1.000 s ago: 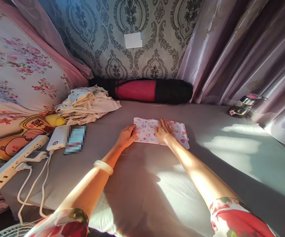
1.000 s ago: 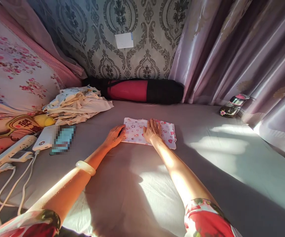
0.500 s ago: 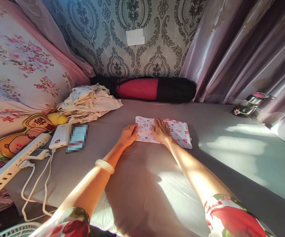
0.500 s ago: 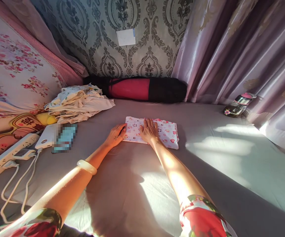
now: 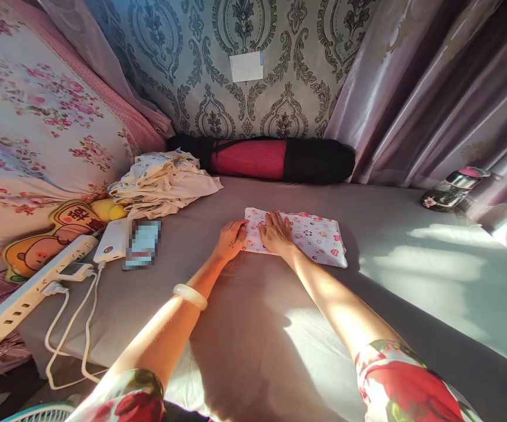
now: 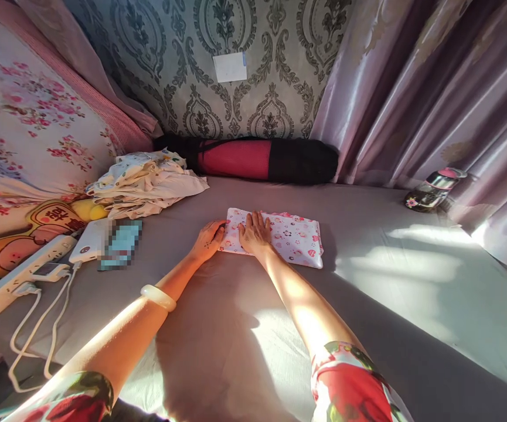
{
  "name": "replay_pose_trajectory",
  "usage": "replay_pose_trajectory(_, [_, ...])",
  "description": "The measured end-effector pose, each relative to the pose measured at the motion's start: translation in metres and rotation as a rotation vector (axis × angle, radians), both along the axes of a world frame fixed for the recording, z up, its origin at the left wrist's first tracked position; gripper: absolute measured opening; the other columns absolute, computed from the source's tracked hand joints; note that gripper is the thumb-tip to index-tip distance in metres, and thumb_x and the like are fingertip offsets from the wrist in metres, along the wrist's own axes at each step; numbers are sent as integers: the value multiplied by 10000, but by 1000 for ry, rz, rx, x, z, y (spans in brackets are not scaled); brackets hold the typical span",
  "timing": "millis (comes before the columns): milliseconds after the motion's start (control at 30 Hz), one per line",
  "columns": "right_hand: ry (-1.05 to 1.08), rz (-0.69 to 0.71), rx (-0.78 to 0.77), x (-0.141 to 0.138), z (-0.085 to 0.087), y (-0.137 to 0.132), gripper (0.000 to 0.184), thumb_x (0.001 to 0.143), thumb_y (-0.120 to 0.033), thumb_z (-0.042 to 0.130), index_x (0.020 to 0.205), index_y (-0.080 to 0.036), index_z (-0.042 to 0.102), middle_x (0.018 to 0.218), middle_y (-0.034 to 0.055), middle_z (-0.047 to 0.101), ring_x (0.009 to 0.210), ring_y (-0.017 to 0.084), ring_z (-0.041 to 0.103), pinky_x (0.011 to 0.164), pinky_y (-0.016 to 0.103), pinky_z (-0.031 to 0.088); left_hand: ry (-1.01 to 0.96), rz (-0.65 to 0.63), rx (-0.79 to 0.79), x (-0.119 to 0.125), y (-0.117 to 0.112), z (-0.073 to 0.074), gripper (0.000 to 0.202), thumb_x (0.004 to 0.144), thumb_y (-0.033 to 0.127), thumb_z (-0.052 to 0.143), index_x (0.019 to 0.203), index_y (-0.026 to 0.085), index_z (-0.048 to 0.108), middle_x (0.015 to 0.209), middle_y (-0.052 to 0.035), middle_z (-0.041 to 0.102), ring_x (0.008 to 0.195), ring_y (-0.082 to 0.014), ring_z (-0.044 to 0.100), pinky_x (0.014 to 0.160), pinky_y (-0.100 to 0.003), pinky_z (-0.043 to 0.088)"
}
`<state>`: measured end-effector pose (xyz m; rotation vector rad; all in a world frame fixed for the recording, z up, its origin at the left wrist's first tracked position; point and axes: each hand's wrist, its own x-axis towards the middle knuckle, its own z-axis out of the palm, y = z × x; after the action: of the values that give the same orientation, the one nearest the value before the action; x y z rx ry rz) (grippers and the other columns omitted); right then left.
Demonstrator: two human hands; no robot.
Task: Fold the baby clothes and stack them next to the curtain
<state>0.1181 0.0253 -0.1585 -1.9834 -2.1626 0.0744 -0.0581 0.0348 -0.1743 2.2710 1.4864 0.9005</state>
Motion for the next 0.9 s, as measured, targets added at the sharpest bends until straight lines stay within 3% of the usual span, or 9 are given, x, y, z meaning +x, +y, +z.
replay_pose_trajectory(300, [1, -4, 9, 0, -3, -1, 594, 1032, -383, 204, 1511, -74, 370, 1606, 156, 305, 1492, 291, 228, 1206, 518, 148, -34, 50, -20, -1, 0, 3, 376, 950, 186, 369, 1239, 193, 609, 1274, -78, 657, 1210, -225, 592, 1080, -391, 460])
replay_pose_trajectory(467, [-9, -2, 3, -4, 2, 1, 575, 1018, -365, 252, 1489, -76, 410, 1590, 184, 326, 1480, 327, 255, 1189, 544, 199, -70, 91, -40, -2, 0, 3, 382, 947, 190, 362, 1231, 178, 617, 1244, -95, 669, 1190, -239, 603, 1068, -414, 467])
replay_pose_trajectory(700, [18, 116, 37, -29, 13, 6, 556, 1023, -316, 248, 1508, -78, 377, 1603, 157, 312, 1490, 290, 236, 1203, 529, 172, -199, 134, -40, -5, 2, -1, 351, 932, 168, 395, 1189, 185, 634, 1224, -94, 680, 1188, -237, 609, 1060, -433, 470])
replay_pose_trajectory(900, [-11, 163, 33, -39, 10, 17, 544, 1017, -297, 242, 1490, -81, 400, 1577, 163, 361, 1463, 281, 289, 1193, 489, 198, -232, 158, -53, -6, 2, 0, 342, 922, 146, 412, 1172, 195, 641, 1238, -89, 679, 1197, -237, 611, 1072, -434, 465])
